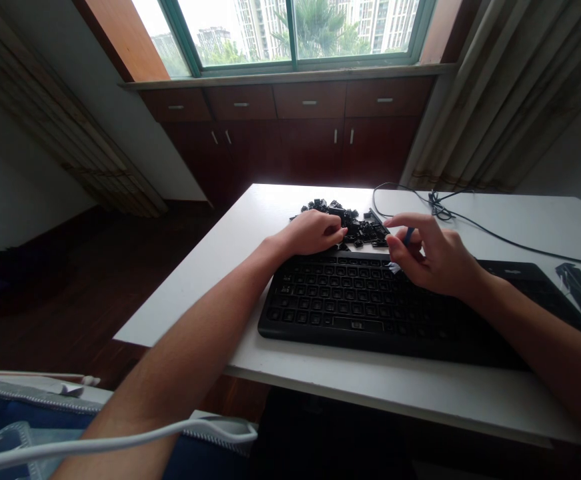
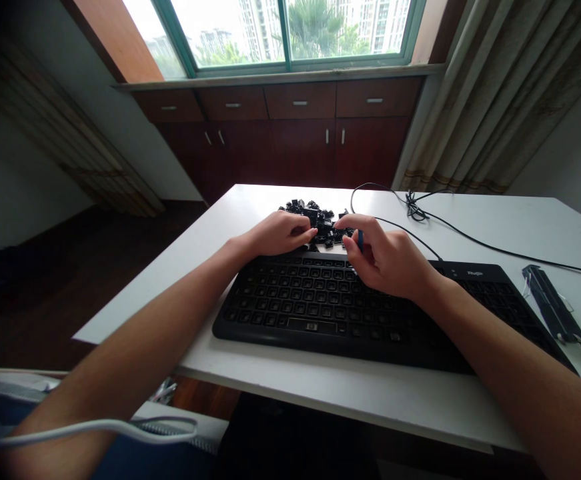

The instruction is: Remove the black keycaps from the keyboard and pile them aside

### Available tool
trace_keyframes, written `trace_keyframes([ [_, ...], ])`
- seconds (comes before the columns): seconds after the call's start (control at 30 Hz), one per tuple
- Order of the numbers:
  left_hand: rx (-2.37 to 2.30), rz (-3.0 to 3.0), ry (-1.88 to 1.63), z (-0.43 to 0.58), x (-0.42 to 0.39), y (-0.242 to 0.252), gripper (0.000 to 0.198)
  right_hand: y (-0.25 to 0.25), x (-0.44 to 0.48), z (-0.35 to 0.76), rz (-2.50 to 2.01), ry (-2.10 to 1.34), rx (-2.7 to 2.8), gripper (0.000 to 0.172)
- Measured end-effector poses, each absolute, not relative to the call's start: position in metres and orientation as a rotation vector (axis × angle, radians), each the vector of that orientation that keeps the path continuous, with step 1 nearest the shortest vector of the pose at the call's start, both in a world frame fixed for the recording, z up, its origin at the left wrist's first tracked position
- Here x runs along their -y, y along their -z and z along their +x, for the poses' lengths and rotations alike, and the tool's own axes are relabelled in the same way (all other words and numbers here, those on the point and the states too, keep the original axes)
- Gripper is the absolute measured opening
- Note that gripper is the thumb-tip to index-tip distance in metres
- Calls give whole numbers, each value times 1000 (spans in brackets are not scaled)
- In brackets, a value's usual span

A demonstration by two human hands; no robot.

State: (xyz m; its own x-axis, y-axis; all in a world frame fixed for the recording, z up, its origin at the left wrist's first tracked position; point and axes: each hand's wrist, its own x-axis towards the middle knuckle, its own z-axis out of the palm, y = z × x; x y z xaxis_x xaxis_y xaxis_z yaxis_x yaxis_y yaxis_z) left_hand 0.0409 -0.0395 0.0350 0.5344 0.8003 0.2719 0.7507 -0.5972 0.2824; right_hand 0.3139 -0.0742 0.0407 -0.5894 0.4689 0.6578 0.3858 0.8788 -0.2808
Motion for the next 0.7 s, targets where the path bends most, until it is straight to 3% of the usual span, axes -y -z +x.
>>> trace_keyframes([
  [0.7, -1339, 2632, -568, 40, 39, -34, 36, -41, 74, 314, -614, -180, 2280, 37],
])
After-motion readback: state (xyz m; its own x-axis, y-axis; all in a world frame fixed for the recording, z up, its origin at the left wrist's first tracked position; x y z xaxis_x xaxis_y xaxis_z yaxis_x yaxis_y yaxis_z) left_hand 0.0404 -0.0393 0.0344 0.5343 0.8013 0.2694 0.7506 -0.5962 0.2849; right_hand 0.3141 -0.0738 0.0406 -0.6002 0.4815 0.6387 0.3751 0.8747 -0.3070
